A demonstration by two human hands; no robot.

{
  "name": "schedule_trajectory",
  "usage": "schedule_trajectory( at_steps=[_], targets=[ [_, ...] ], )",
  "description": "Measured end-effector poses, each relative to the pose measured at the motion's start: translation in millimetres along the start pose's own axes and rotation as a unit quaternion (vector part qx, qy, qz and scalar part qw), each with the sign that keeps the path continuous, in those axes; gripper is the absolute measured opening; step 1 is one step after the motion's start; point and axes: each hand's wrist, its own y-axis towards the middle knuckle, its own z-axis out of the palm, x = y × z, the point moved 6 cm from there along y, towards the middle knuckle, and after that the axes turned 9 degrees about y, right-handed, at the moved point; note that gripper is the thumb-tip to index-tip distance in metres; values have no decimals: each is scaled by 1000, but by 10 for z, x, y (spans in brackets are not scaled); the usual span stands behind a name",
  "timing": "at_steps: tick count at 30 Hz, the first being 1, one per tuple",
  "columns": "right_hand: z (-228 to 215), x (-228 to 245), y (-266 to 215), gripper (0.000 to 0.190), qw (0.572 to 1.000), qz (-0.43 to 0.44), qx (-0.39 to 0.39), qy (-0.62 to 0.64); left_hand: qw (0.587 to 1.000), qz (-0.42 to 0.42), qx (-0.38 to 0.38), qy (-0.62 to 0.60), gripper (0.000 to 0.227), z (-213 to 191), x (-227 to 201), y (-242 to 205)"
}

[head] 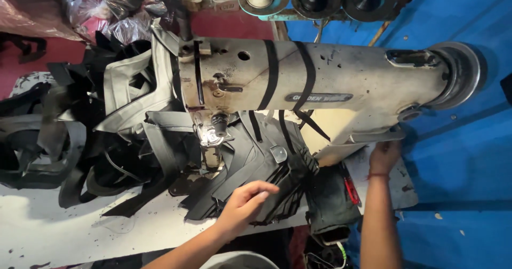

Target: Stitching shoe parts together using an industrial sewing machine.

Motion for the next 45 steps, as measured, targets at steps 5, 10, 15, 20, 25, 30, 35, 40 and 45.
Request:
schedule_trajectory(
  at_steps=[5,10,15,20,25,30,35,40,45],
  targets=[
    [254,-257,55,24,990,-13,129,-48,999,-18,-35,20,25,-331,279,-346],
    [354,-239,45,30,991,52,121,26,999,-29,-26,-9,28,-313,399,-485],
    [360,-293,29,34,979,71,174,77,985,130,-2,115,48,-214,-30,-561],
    [447,86,35,41,967,59,248,19,958,161,-41,233,58,-168,-263,-629],
    [490,431,61,34,961,-55,221,-155,953,15,-33,300,46,-289,-71,-610],
    [411,23,41,35,955,-74,212,-195,934,4,-4,358,25,-113,-355,-566],
    [302,583,-79,37,970,26,239,-19,938,-21,49,342,17,-60,-310,-526],
    [87,736,-508,27,983,37,180,-19,955,-11,138,264,19,-29,-97,-537],
    [-89,450,-132,21,737,432,109,508,923,-73,282,252,19,150,-177,-711]
  ],
)
